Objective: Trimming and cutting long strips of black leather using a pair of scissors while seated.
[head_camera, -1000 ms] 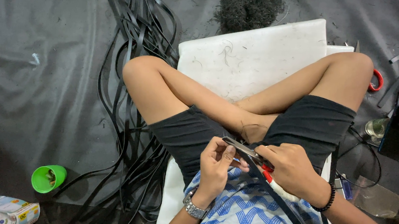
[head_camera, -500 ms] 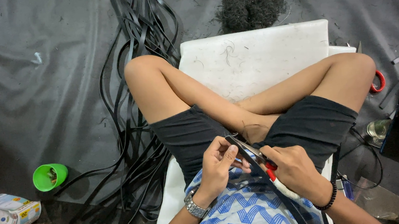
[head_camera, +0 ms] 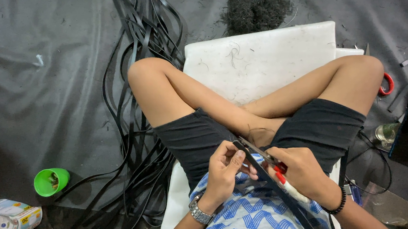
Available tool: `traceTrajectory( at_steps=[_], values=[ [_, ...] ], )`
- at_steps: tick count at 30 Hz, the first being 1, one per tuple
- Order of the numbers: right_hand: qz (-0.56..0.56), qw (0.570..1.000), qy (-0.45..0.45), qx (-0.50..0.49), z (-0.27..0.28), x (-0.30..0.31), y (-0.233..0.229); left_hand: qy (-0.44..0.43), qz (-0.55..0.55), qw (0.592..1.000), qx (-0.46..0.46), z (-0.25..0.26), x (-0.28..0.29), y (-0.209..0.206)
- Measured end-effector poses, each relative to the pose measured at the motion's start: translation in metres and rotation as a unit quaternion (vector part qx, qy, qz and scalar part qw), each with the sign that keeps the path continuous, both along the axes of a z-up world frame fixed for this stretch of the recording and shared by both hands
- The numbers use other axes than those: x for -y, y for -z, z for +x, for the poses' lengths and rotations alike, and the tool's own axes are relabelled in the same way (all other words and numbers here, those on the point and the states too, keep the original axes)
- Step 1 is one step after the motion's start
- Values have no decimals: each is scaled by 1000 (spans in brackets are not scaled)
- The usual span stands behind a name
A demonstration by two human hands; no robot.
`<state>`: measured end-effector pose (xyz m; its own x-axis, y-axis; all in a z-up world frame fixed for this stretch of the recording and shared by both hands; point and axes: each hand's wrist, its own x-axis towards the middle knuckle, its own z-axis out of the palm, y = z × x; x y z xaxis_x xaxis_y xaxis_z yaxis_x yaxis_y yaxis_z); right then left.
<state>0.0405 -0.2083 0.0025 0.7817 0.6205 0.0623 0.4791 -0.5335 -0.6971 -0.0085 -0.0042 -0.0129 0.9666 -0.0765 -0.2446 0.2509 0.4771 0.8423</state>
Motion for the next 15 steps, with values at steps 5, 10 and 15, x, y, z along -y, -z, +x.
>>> traceTrajectory(
  at_steps=[5,10,15],
  values=[
    [49,995,-19,-82,-2,9,0,-23,4,1000,13,0,-1,7],
    [-20,998,7,-62,-5,11,17,-7,-31,999,11,-3,3,10],
    [-33,998,10,43,-6,9,33,11,-9,1000,-5,-4,4,5]
  ],
)
